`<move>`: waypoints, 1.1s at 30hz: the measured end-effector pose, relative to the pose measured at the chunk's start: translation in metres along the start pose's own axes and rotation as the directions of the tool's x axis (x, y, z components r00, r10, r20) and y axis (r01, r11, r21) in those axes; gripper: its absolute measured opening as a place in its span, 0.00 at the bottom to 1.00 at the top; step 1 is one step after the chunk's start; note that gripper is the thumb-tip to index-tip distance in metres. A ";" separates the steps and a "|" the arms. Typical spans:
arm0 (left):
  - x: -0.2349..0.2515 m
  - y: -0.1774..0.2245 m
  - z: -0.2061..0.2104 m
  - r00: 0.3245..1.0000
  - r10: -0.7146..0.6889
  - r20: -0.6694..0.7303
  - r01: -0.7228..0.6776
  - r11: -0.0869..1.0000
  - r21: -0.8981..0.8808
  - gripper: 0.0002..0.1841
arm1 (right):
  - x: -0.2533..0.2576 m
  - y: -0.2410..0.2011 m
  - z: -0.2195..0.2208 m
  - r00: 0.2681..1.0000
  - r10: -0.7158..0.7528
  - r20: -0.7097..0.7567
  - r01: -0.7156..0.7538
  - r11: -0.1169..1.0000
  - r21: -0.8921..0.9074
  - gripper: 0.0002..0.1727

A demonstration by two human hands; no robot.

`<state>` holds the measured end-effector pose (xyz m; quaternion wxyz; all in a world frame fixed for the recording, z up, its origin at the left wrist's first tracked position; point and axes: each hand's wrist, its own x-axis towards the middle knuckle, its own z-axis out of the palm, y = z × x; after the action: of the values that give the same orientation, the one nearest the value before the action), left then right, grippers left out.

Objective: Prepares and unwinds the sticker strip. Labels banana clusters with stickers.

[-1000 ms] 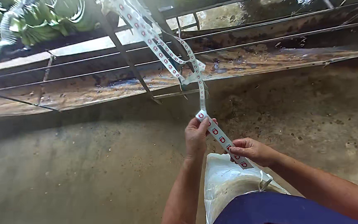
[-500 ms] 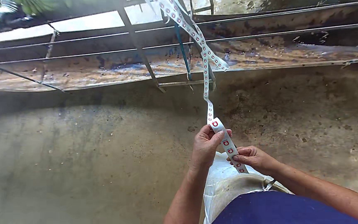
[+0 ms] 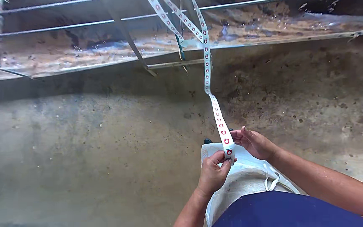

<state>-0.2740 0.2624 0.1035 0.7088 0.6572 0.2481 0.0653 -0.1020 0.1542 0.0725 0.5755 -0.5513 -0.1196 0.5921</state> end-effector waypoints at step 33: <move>0.068 0.027 0.006 0.979 -0.202 0.030 0.192 0.860 -0.473 0.11 | -0.041 0.015 0.015 0.992 -0.117 -0.047 0.108 0.981 -0.163 0.07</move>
<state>-0.2066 0.2891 0.1114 0.8481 0.4347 0.2975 0.0578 -0.1330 0.1236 0.0871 0.5649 -0.6047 -0.1815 0.5312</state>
